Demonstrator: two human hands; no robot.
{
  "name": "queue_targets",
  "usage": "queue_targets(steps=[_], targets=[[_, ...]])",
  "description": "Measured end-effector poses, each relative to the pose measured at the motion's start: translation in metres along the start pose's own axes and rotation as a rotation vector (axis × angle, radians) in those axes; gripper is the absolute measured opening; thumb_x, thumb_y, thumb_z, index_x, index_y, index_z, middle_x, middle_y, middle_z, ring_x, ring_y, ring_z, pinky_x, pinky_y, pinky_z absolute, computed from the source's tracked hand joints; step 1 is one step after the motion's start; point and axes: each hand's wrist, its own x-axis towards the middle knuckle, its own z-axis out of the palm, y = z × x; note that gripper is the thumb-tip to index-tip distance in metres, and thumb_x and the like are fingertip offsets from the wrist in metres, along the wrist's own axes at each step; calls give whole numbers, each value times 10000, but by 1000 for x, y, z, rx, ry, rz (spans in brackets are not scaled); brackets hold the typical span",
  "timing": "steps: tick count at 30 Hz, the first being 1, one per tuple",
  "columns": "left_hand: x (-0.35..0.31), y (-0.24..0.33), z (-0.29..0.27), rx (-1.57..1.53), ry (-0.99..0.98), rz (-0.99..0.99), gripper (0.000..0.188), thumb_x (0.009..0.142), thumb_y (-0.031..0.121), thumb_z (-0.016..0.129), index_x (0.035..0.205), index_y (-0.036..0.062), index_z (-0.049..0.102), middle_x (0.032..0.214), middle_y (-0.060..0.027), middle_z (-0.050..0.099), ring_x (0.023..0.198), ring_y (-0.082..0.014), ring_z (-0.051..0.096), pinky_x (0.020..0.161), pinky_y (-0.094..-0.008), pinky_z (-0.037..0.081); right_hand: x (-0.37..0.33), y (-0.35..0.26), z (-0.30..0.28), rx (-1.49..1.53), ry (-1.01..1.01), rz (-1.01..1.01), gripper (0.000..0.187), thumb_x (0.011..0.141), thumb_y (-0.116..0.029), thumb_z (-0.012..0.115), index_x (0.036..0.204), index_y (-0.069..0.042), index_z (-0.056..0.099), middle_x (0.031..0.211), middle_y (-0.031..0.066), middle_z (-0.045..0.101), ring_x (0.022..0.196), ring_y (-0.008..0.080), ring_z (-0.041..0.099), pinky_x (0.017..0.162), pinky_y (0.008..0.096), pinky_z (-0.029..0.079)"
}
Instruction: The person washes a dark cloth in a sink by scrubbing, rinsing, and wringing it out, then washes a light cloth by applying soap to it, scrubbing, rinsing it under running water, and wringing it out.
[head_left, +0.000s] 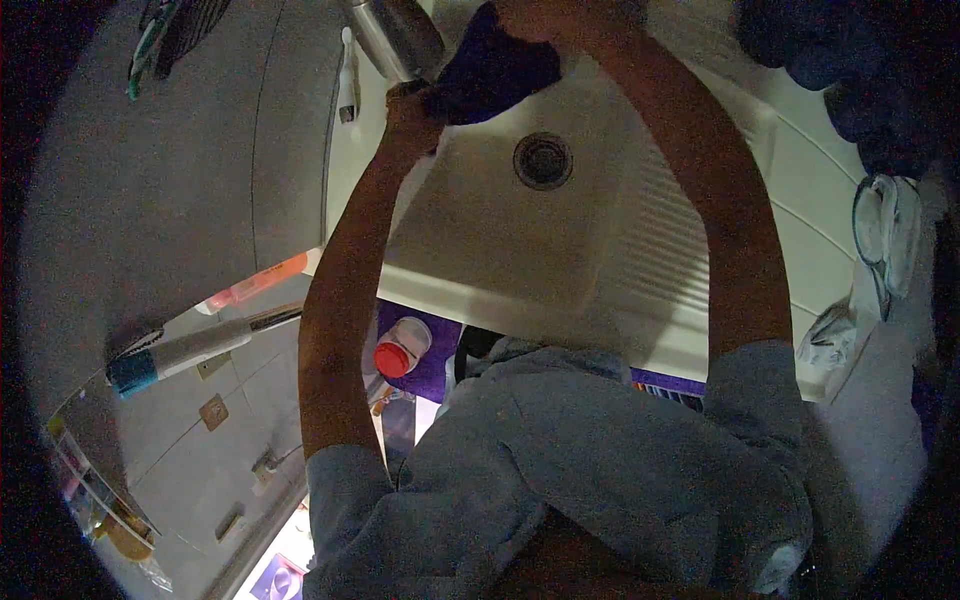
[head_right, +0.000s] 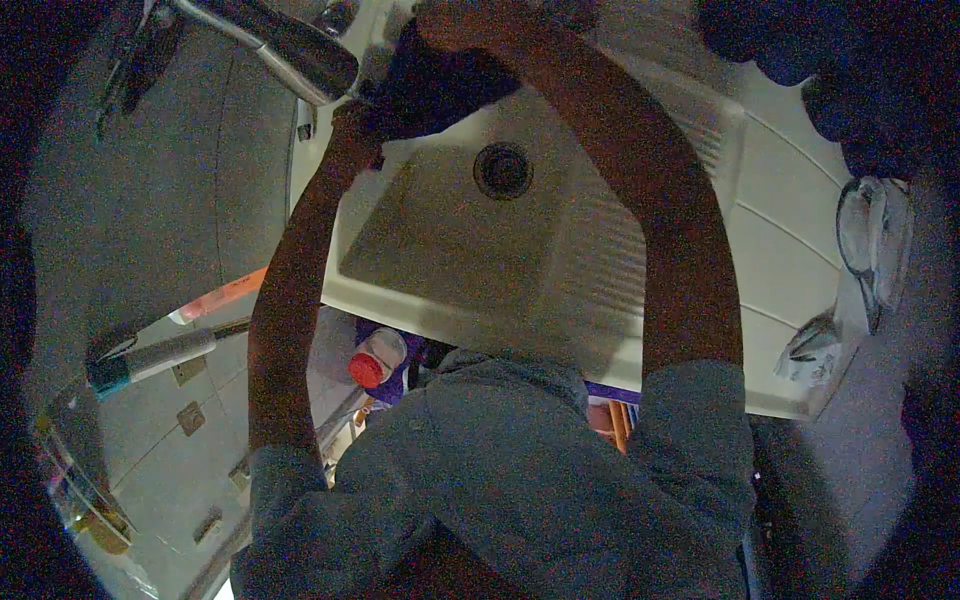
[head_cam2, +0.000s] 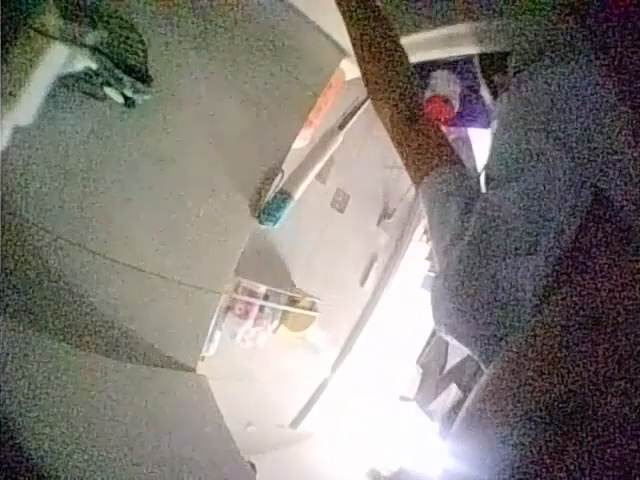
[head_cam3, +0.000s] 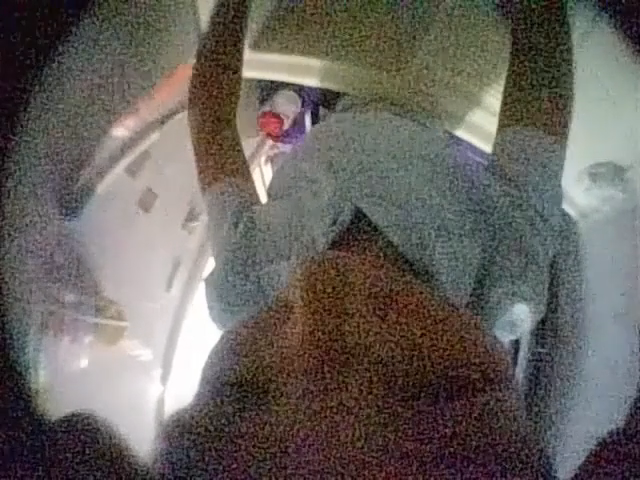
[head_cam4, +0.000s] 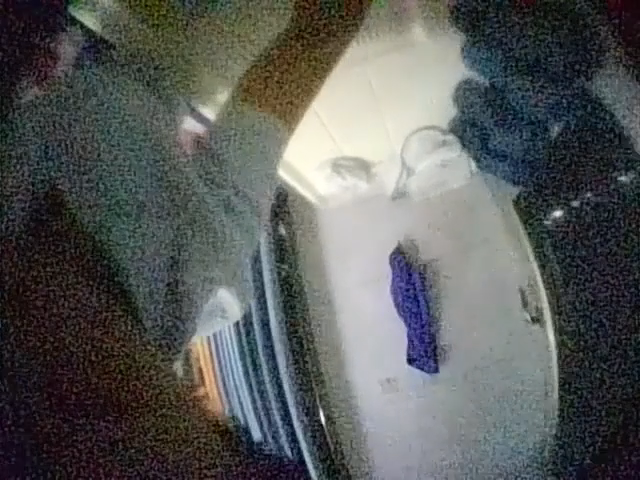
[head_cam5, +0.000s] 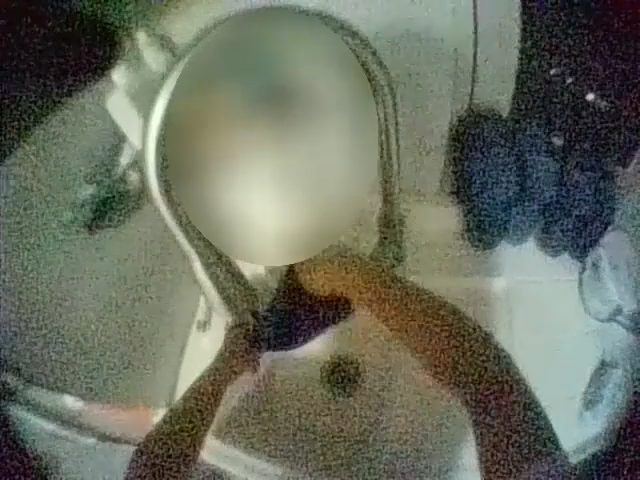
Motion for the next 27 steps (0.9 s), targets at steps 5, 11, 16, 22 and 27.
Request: queue_targets(steps=[5, 11, 16, 22, 27], targets=[[-10, 12, -33, -393, 94, 109, 121, 660, 99, 474, 707, -6, 512, 737, -122, 520, 661, -220, 508, 616, -283, 405, -39, 0, -71, 55, -52, -27, 488, 639, -391, 538, 921, 0, 462, 881, 158, 476, 797, 254, 467, 690, 327, 387], [-38, -16, -51, -563, 66, 60, 277, 717, 232, 489, 866, -1, 478, 809, -96, 524, 764, -160, 483, 674, -251, 373, -59, -13, -114, 637, -286, 163, 655, 570, -428, 594, 1023, -3, 384, 1030, 163, 388, 929, 248, 391, 779, 331, 330], [-64, 6, -81, -670, 31, -346, 335, 724, 282, 479, 781, -48, 490, 709, -74, 489, 647, -136, 433, 612, -242, 351, -43, 0, -48, 1040, 268, 80, 591, 655, -392, 523, 1062, -4, 339, 1069, 125, 360, 952, 207, 360, 779, 331, 315], [-66, 42, -87, -1754, 352, -244, 416, 761, 329, 366, 945, -35, 447, 898, -137, 495, 805, -210, 483, 754, -304, 354, -16, -24, 20, 517, 385, -165, 530, 586, -473, 551, 914, -60, 493, 864, 154, 502, 827, 263, 480, 742, 338, 376], [-23, 7, -2, -2229, 214, -506, 331, 786, 298, 330, 948, 30, 436, 843, -84, 505, 740, -206, 497, 667, -331, 413, -9, -108, 35, 855, 437, 90, 340, 624, -293, 590, 787, -4, 522, 711, 129, 516, 664, 230, 512, 609, 313, 411]])
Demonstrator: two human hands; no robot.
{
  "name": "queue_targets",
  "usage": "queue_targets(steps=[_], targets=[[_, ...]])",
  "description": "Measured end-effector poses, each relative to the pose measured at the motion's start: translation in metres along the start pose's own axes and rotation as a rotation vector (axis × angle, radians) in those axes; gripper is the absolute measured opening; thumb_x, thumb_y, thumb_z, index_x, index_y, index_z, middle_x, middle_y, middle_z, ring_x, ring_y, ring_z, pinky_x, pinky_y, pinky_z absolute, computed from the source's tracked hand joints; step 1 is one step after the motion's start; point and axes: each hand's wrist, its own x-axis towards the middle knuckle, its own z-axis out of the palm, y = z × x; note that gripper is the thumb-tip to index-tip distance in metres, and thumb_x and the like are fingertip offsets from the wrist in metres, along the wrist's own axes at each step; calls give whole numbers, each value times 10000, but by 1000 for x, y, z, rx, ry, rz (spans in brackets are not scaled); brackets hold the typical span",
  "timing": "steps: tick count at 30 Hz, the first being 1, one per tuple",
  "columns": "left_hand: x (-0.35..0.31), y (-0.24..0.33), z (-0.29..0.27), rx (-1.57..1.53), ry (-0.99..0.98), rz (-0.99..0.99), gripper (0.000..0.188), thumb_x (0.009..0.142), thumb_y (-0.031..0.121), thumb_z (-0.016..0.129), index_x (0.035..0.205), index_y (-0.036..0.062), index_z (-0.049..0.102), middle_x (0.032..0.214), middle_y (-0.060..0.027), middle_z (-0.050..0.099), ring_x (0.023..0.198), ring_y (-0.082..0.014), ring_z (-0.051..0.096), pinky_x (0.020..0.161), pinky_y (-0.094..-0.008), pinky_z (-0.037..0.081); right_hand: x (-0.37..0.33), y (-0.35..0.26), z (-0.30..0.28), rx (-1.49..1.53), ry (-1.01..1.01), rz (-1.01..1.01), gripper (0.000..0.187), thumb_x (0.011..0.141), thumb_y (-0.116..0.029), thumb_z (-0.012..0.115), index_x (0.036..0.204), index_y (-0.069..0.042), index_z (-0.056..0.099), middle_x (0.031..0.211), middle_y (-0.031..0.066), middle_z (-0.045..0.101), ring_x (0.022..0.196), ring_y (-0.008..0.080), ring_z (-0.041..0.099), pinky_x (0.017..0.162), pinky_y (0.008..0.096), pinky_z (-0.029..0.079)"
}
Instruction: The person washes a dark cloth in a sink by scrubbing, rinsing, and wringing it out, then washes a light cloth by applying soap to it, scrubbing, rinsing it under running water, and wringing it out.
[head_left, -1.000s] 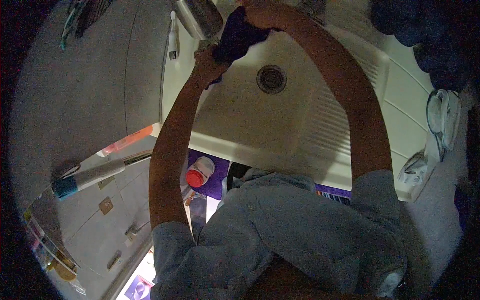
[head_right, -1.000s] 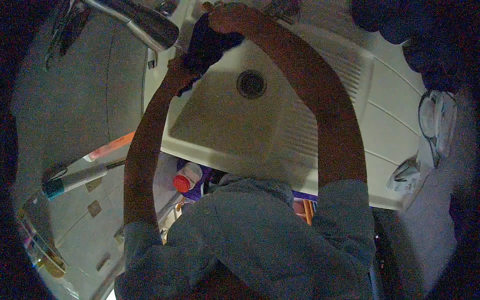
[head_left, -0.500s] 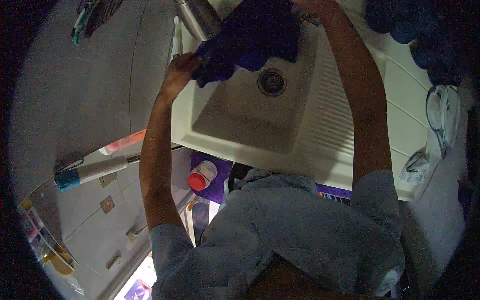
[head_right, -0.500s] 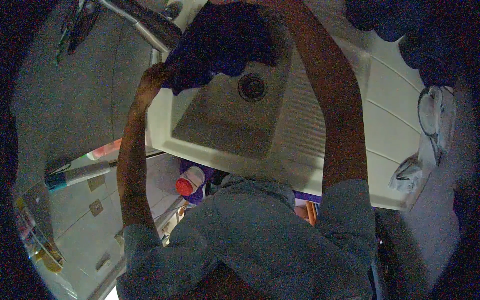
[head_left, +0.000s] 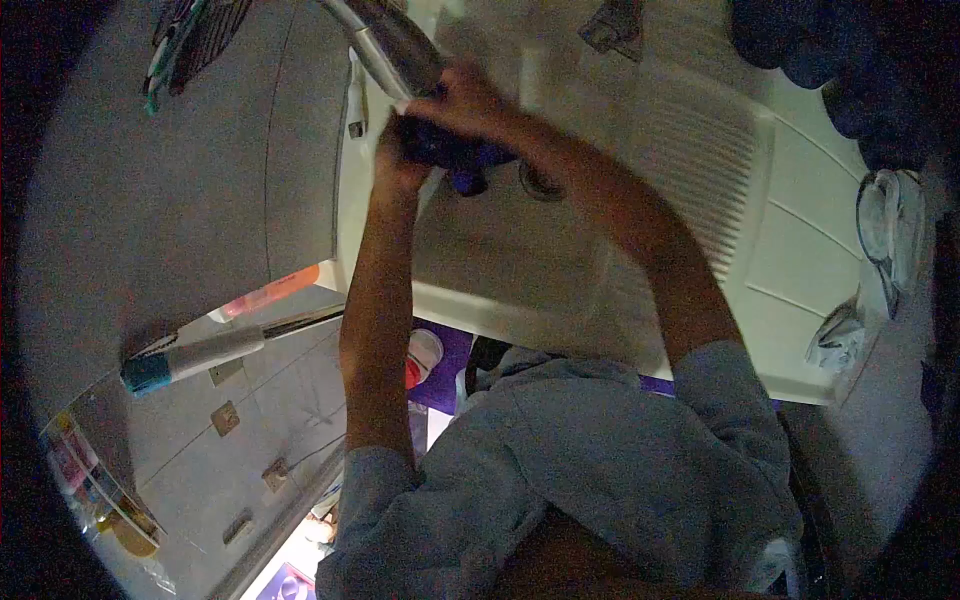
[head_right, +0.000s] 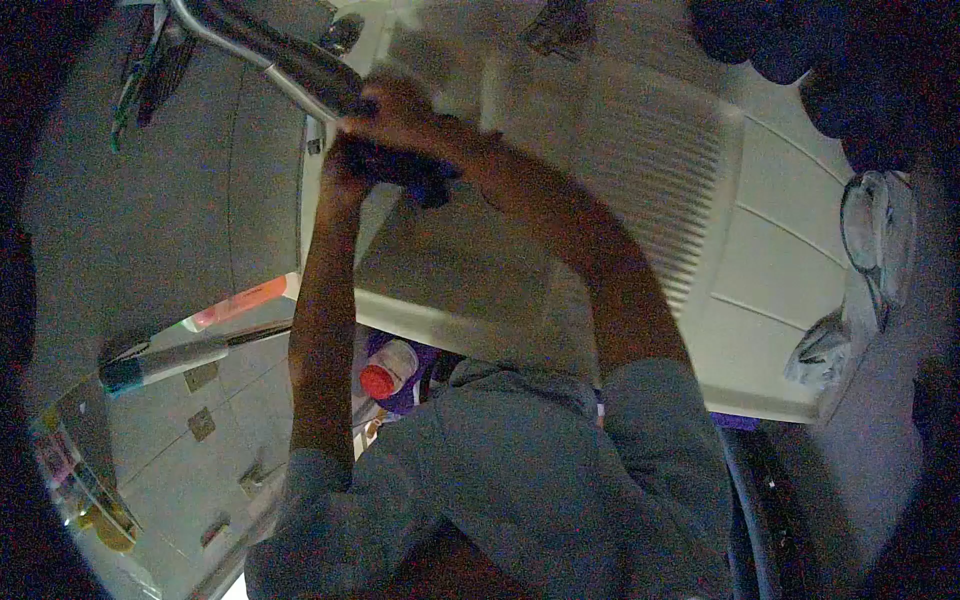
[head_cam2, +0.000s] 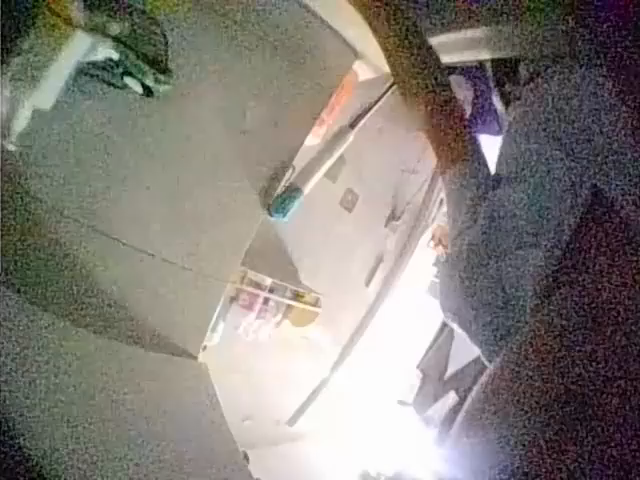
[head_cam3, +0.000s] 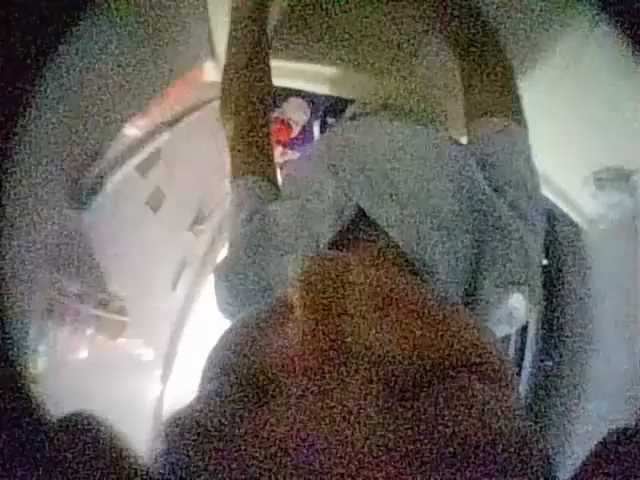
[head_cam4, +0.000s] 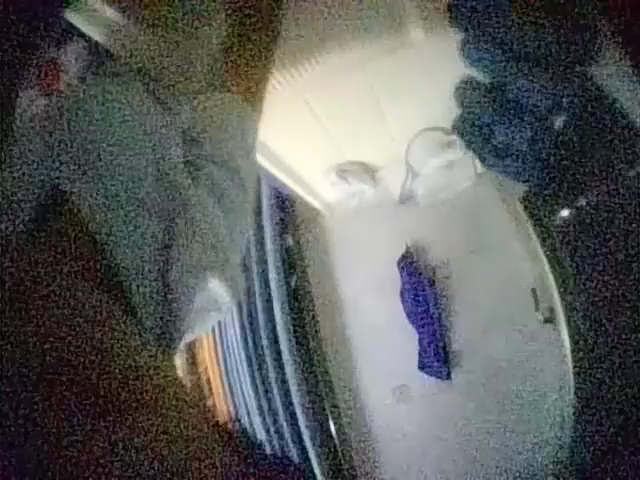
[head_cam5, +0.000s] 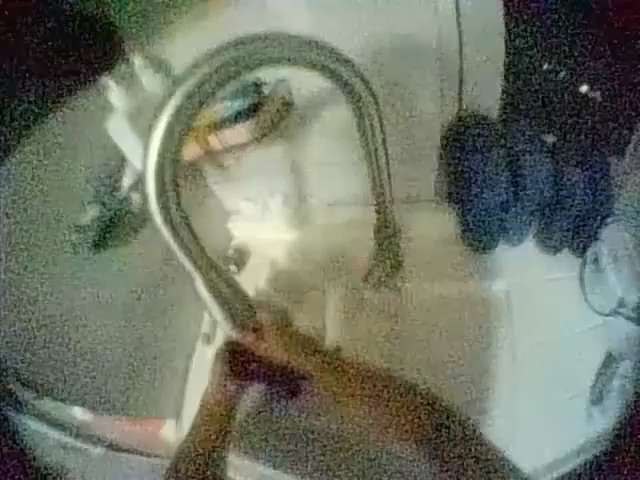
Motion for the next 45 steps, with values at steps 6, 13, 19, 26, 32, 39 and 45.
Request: queue_targets(steps=[6, 13, 19, 26, 32, 39, 45], targets=[[30, -32, -36, 164, 26, 72, 334, 790, 293, 321, 983, 32, 399, 891, -86, 481, 756, -204, 490, 666, -314, 412, -18, 1, 54, 87, 118, -64, 271, 639, -268, 550, 644, 0, 509, 620, 116, 480, 587, 248, 498, 547, 313, 404], [-12, -7, 22, 1152, -69, 234, 400, 693, 174, 531, 1012, 13, 352, 940, -81, 442, 820, -151, 443, 694, -259, 377, 18, 128, 42, -266, 79, -125, 282, 713, -293, 438, 712, -21, 513, 755, 136, 477, 676, 240, 474, 615, 331, 388], [-17, 15, -10, 1021, -176, 187, 384, 703, 286, 494, 955, 11, 397, 882, -80, 459, 789, -168, 461, 684, -291, 385, 3, 5, 43, -444, 91, -1012, 308, 732, -258, 467, 942, -36, 434, 927, 88, 479, 783, 188, 467, 688, 312, 372], [-75, 41, 85, 180, -245, 340, 384, 658, 344, 456, 832, 4, 502, 882, -127, 497, 842, -275, 447, 802, -378, 282, -27, 78, 16, -162, -577, 163, 492, 589, -375, 610, 906, -18, 490, 865, 121, 507, 822, 196, 476, 739, 315, 364], [-60, 43, 46, 108, -408, 157, 546, 678, 473, 328, 949, 17, 461, 968, -153, 457, 926, -295, 408, 811, -455, 255, -21, 109, 14, 745, -160, 271, 368, 597, -259, 615, 858, -23, 509, 779, 86, 535, 728, 176, 509, 674, 294, 399], [23, -33, -43, -387, -537, 0, 392, 742, 330, 285, 958, 21, 394, 923, -146, 439, 841, -248, 439, 746, -360, 357, -30, 14, 38, -140, 25, -345, 428, 502, -232, 623, 854, -23, 500, 824, 128, 496, 805, 262, 465, 686, 340, 382], [35, -37, -11, -171, -234, 16, 385, 728, 342, 351, 929, 19, 407, 834, -122, 465, 717, -215, 456, 632, -325, 376, -31, 23, 42, -205, 118, -331, 423, 486, -212, 620, 852, -35, 502, 848, 139, 498, 793, 276, 476, 657, 359, 397]])
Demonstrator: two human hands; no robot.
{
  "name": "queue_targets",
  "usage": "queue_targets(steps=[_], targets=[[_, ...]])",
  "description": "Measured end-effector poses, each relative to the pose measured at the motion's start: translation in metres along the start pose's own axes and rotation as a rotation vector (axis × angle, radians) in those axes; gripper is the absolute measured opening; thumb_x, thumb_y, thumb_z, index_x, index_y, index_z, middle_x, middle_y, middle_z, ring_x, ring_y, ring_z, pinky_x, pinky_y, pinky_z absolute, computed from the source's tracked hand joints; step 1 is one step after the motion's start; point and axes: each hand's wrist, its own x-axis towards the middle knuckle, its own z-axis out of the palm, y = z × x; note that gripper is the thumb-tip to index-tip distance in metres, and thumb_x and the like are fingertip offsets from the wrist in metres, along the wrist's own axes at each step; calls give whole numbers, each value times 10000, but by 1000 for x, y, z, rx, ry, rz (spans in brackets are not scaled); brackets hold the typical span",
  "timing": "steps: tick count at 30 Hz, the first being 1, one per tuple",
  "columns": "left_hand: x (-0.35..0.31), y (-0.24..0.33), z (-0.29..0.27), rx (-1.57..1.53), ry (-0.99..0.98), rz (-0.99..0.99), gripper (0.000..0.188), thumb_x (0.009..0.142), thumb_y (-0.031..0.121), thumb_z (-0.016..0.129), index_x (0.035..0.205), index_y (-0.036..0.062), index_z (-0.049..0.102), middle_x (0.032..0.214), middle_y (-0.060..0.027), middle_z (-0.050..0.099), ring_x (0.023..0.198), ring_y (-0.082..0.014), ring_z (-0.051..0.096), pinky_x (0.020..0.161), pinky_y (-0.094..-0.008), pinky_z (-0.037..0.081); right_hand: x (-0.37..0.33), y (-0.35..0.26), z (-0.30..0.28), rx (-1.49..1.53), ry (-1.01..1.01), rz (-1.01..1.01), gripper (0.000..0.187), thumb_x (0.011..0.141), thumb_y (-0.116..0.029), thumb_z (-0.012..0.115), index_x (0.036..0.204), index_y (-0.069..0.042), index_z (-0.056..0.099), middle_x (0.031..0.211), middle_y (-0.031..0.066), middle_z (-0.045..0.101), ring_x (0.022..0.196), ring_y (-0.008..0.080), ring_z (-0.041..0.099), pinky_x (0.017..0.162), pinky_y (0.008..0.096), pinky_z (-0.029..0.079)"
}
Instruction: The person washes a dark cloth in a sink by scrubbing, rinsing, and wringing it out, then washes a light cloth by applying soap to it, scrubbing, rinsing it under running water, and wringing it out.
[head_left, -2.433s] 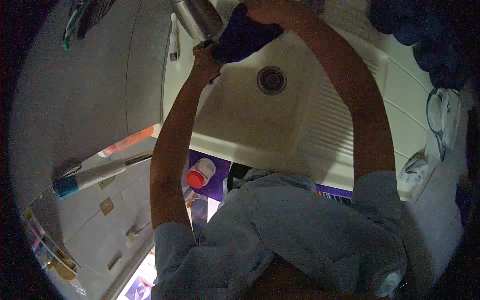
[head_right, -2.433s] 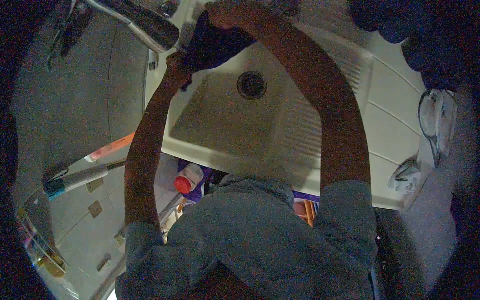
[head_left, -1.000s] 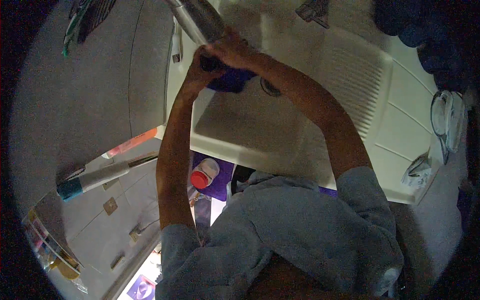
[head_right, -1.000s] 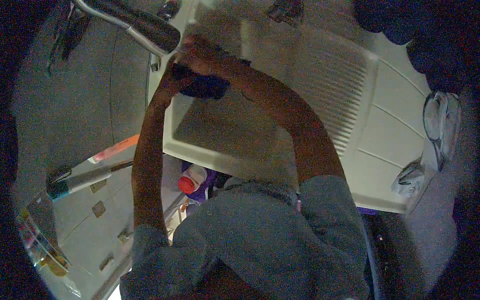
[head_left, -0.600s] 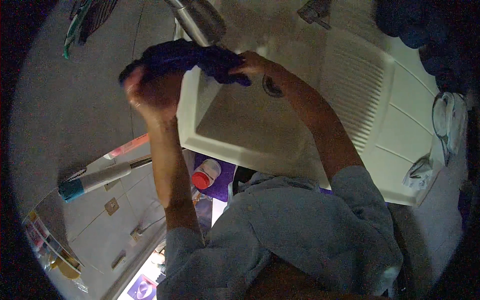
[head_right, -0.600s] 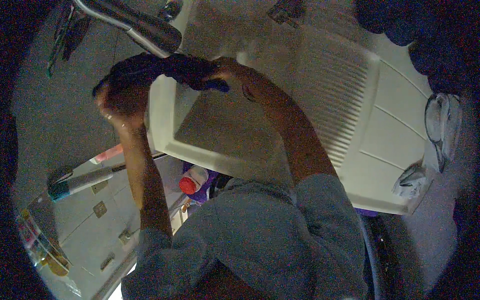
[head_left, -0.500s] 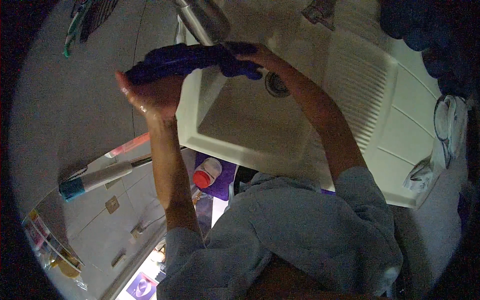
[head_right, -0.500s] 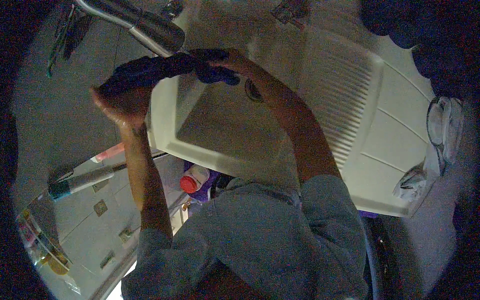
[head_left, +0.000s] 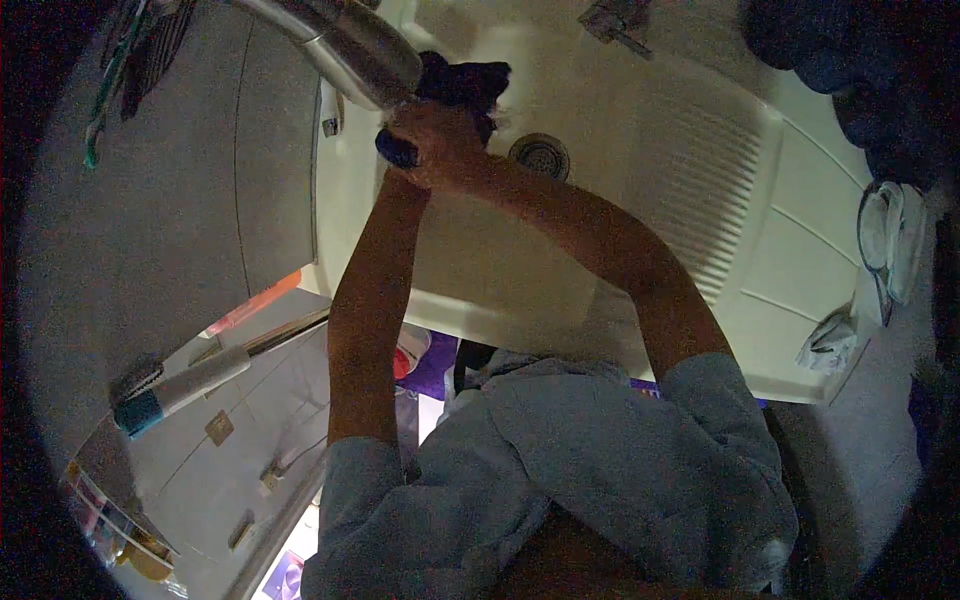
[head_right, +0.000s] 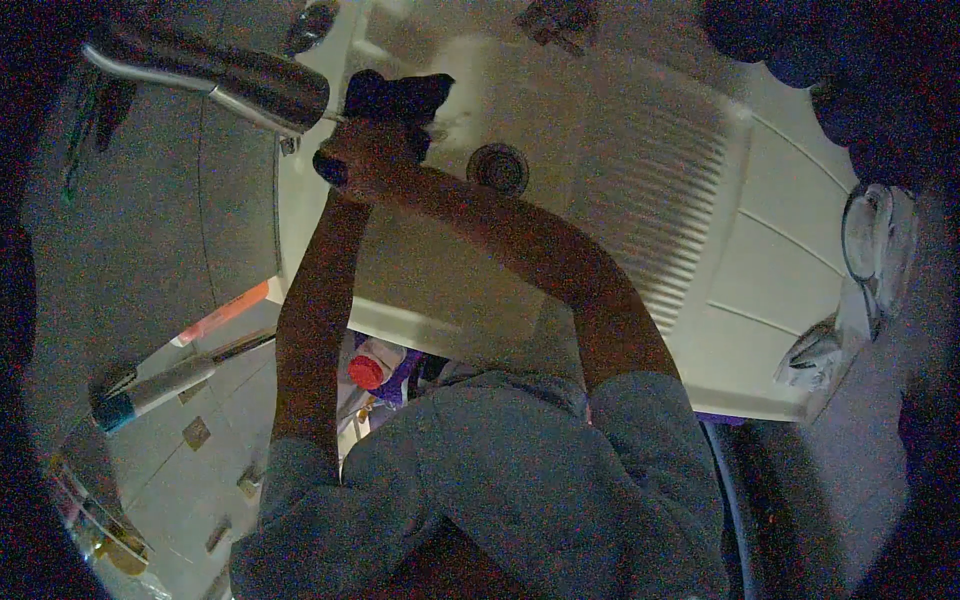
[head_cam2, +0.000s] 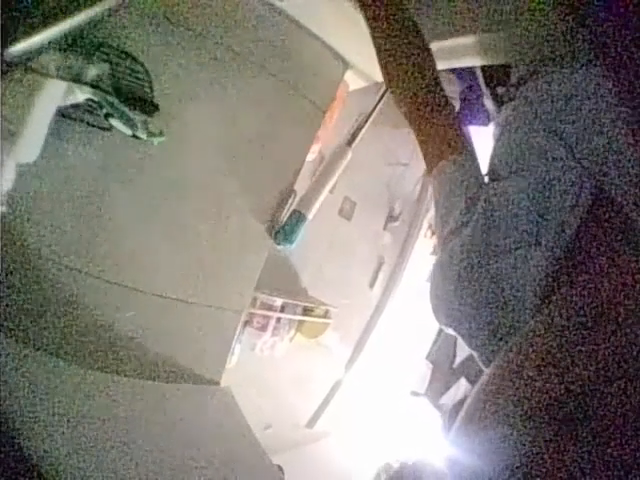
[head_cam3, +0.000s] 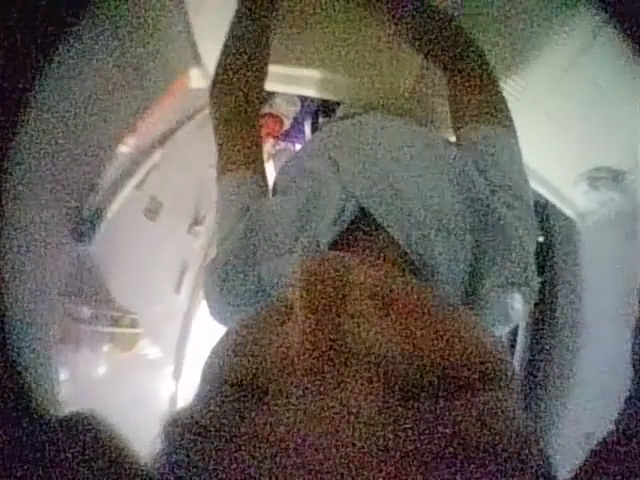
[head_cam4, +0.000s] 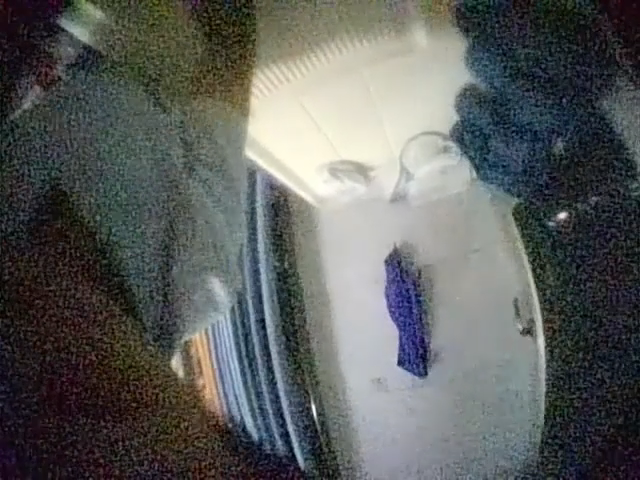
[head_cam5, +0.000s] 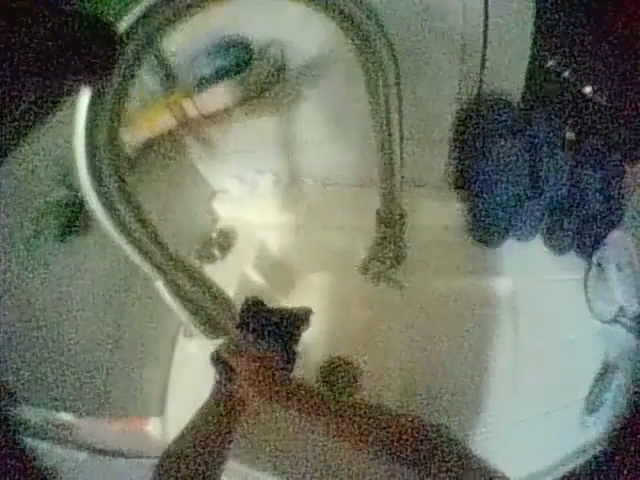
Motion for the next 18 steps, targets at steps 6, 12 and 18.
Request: queue_targets(steps=[6, 12, 18], targets=[[10, -2, 24, 297, 178, -66, 386, 713, 355, 416, 900, 16, 419, 745, -98, 490, 592, -183, 474, 519, -290, 394, 18, 16, -7, -41, 124, 25, 388, 497, -270, 608, 820, -70, 528, 720, 141, 530, 656, 273, 521, 588, 361, 422], [-14, 10, 60, 892, 373, -188, 396, 698, 367, 482, 870, 14, 432, 657, -73, 516, 468, -150, 491, 405, -255, 412, 40, 49, -33, -107, -13, 231, 397, 584, -334, 565, 875, -68, 514, 755, 137, 543, 665, 259, 535, 602, 340, 436], [-30, 48, 78, 1868, 158, -122, 240, 668, 146, 539, 813, -31, 467, 658, -96, 527, 509, -122, 511, 431, -232, 422, -3, 111, -71, -334, -300, 254, 633, 582, -472, 560, 1064, -102, 384, 1073, 123, 372, 1014, 253, 337, 833, 355, 306]])
